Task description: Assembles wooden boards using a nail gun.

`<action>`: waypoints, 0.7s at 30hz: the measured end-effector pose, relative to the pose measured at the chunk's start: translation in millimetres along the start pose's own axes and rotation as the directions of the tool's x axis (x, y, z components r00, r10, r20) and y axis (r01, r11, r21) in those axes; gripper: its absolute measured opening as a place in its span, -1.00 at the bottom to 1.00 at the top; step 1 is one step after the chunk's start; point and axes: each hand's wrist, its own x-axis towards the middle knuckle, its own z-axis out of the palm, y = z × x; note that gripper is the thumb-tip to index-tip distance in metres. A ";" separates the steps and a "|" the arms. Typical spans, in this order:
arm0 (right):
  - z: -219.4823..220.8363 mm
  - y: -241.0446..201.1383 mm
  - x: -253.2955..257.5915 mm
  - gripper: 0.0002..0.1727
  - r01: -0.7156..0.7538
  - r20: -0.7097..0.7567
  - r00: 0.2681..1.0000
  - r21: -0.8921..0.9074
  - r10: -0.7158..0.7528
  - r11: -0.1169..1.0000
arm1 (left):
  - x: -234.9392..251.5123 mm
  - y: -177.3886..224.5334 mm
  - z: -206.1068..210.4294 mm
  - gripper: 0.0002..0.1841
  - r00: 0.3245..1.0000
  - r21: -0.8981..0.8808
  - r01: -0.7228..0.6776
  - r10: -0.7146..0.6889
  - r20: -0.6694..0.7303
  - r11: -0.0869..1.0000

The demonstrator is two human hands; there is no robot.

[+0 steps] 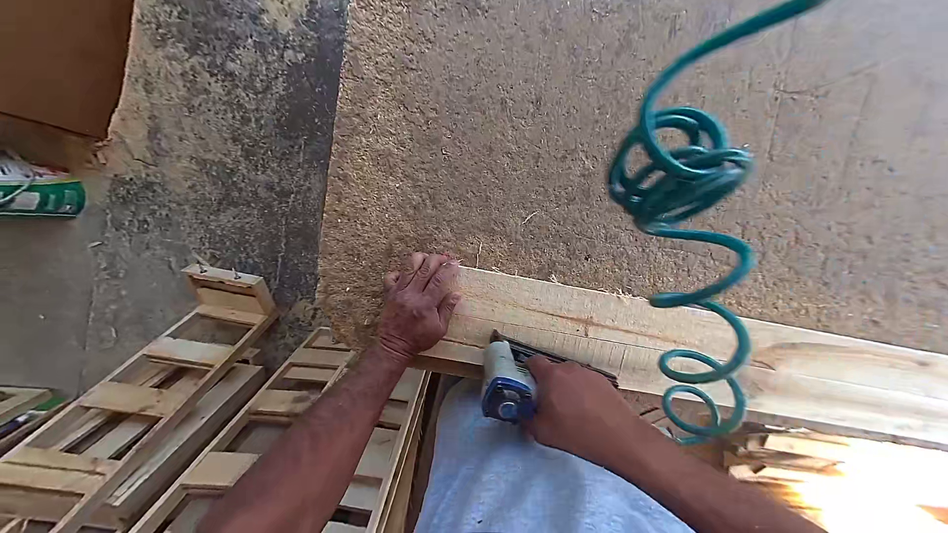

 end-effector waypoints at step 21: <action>-22.2 -25.1 13.1 -0.42 -0.090 0.053 0.995 0.003 0.090 0.996 | -0.9 -2.3 1.7 -0.55 1.000 -0.061 0.013 -0.014 -0.025 0.998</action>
